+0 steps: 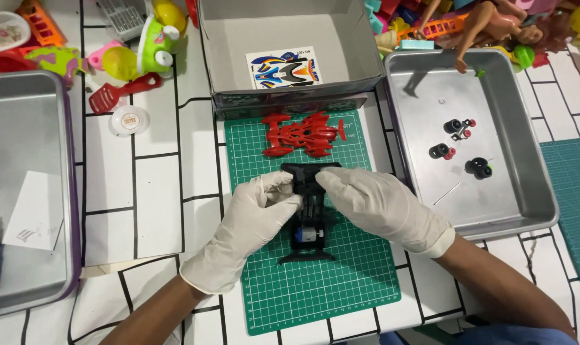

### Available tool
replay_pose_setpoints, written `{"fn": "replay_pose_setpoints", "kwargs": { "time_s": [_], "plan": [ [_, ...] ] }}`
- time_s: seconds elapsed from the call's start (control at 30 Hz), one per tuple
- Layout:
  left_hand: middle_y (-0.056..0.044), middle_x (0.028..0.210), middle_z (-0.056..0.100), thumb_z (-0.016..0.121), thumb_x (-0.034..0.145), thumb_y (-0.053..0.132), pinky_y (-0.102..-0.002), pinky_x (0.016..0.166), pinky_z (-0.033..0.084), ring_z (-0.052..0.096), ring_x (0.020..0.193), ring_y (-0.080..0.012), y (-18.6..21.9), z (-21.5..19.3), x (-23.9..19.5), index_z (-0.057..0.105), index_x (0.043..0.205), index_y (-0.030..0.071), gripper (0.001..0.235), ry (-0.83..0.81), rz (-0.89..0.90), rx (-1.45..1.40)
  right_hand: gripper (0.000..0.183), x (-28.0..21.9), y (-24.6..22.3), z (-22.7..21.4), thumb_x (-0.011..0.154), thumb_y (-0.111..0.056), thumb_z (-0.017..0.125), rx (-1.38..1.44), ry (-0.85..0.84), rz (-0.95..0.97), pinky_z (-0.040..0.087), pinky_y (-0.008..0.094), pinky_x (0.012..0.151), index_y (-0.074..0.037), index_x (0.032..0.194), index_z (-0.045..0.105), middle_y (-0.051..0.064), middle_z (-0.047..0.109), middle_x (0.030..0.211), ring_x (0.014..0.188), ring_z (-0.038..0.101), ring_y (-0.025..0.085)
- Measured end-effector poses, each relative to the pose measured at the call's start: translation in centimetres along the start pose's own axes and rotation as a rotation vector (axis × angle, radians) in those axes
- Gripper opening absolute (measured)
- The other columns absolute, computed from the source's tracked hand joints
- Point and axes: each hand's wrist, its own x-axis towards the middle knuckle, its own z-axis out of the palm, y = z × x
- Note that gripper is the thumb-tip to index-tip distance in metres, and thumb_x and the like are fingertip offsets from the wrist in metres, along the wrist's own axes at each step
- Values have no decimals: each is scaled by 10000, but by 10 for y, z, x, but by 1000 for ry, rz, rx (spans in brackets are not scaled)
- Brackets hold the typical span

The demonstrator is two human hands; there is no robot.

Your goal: Assembling a toy car chassis by fitting gears, motors, and plastic body components using hands and a screwdriver.

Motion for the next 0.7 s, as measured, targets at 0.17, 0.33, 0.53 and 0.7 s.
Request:
{"fn": "replay_pose_setpoints", "kwargs": {
  "time_s": [0.17, 0.33, 0.53, 0.7],
  "plan": [
    [-58, 925, 819, 795, 841, 66, -269, 769, 608, 724, 801, -90, 5, -1, -1, 776, 1128, 62, 288, -6, -13, 8, 508, -5, 0, 5, 788, 99, 768, -41, -9, -21, 651, 376, 685, -130, 1234, 686, 185, 790, 954, 771, 774, 265],
    [-81, 903, 815, 788, 851, 82, -292, 764, 608, 716, 797, -106, 4, -2, -1, 771, 1120, 49, 272, -12, 26, 19, 481, -7, 1, 10, 791, 95, 769, -78, 3, -44, 651, 368, 694, -120, 1215, 695, 176, 791, 959, 779, 775, 256],
    [-102, 921, 824, 799, 852, 84, -288, 766, 607, 715, 817, -115, 4, -1, -1, 778, 1110, 40, 263, -18, 27, 14, 445, -12, 3, 8, 796, 90, 770, -133, 32, -75, 652, 357, 707, -107, 1190, 707, 165, 791, 966, 790, 777, 244],
    [-105, 913, 824, 800, 855, 82, -289, 785, 602, 713, 811, -113, 12, -1, -3, 777, 1105, 25, 258, -14, 37, 2, 409, -10, 4, 13, 801, 85, 772, -192, 53, -103, 653, 346, 719, -94, 1165, 719, 153, 792, 973, 801, 779, 233]
  ]
}}
